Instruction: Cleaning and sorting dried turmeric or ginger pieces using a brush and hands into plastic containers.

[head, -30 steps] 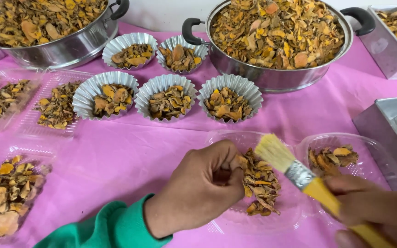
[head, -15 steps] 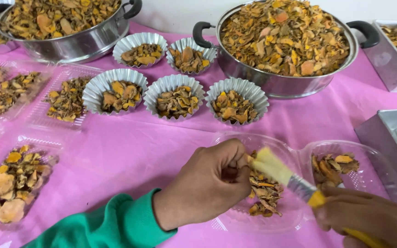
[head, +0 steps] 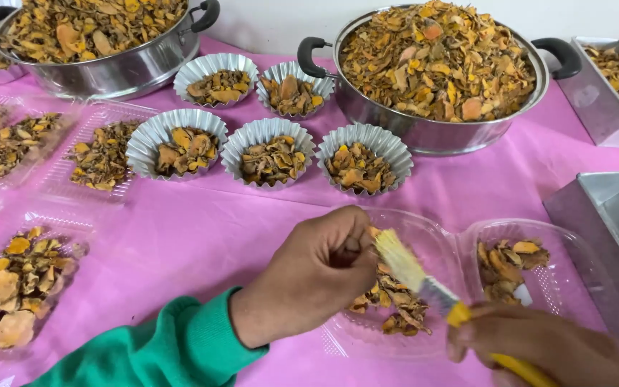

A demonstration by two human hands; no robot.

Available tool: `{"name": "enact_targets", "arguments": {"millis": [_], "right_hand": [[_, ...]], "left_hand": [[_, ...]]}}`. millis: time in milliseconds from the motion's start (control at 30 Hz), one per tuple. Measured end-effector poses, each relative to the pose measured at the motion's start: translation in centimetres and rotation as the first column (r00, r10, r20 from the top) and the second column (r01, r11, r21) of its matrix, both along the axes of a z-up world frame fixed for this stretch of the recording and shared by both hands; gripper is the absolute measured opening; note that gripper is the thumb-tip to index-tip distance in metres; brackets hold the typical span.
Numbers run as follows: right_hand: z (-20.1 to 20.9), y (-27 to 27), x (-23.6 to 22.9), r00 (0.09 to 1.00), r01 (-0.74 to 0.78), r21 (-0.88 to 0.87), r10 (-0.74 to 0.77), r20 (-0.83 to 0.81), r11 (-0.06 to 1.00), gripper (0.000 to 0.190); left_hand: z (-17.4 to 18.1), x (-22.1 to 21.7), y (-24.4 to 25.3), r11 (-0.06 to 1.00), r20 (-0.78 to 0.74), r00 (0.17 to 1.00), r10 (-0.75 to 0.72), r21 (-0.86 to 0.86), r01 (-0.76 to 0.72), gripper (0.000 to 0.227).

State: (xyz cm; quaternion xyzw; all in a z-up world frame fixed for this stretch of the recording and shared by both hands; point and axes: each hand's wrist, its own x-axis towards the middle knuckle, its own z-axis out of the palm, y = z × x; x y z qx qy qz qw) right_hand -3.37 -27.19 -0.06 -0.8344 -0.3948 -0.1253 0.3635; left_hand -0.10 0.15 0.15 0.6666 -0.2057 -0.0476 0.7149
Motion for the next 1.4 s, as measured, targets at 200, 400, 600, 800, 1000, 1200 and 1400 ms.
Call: {"name": "enact_targets", "arguments": {"millis": [200,400,600,800,1000,1200,1400], "right_hand": [[2.0,1.8,-2.4,0.925,0.378,-0.082,-0.372,0.071,0.922,0.021],[-0.7,-0.3,4.3,0.000,0.661,-0.233,-0.311,-0.950,0.713,0.046],[-0.7,-1.4,2.1,0.993,-0.089,-0.097,0.096,0.072,0.991,0.035],[-3.3,-2.8,7.2,0.210,0.090,-0.610,-0.614,-0.761,0.787,0.046],[-3.4,-0.7,1.7,0.942,0.234,0.153,-0.185,-0.279,0.960,0.033],[-0.6,3.8,2.0,0.952,0.296,0.061,-0.300,0.069,0.953,0.026],[-2.8,3.6,2.6,0.966,0.194,-0.031,-0.186,0.180,0.980,0.013]], "left_hand": [[-0.4,0.2,0.0,0.996,0.015,0.999,0.039,0.081,-0.040,0.025],[-0.8,0.2,-0.3,0.992,-0.021,0.999,0.036,0.123,-0.033,0.028],[-1.2,-0.1,-0.7,0.907,0.168,0.979,0.119,0.383,-0.176,0.028],[-1.0,0.0,-0.4,0.929,0.102,0.988,0.119,0.338,-0.147,0.022],[-0.4,0.1,-0.3,0.944,-0.015,0.990,0.140,0.303,-0.129,0.023],[-1.3,-0.8,-0.8,0.956,0.125,0.992,0.024,0.289,-0.059,0.024],[-0.3,-1.7,-0.9,0.752,0.170,0.976,-0.138,0.659,-0.008,0.013]]}}
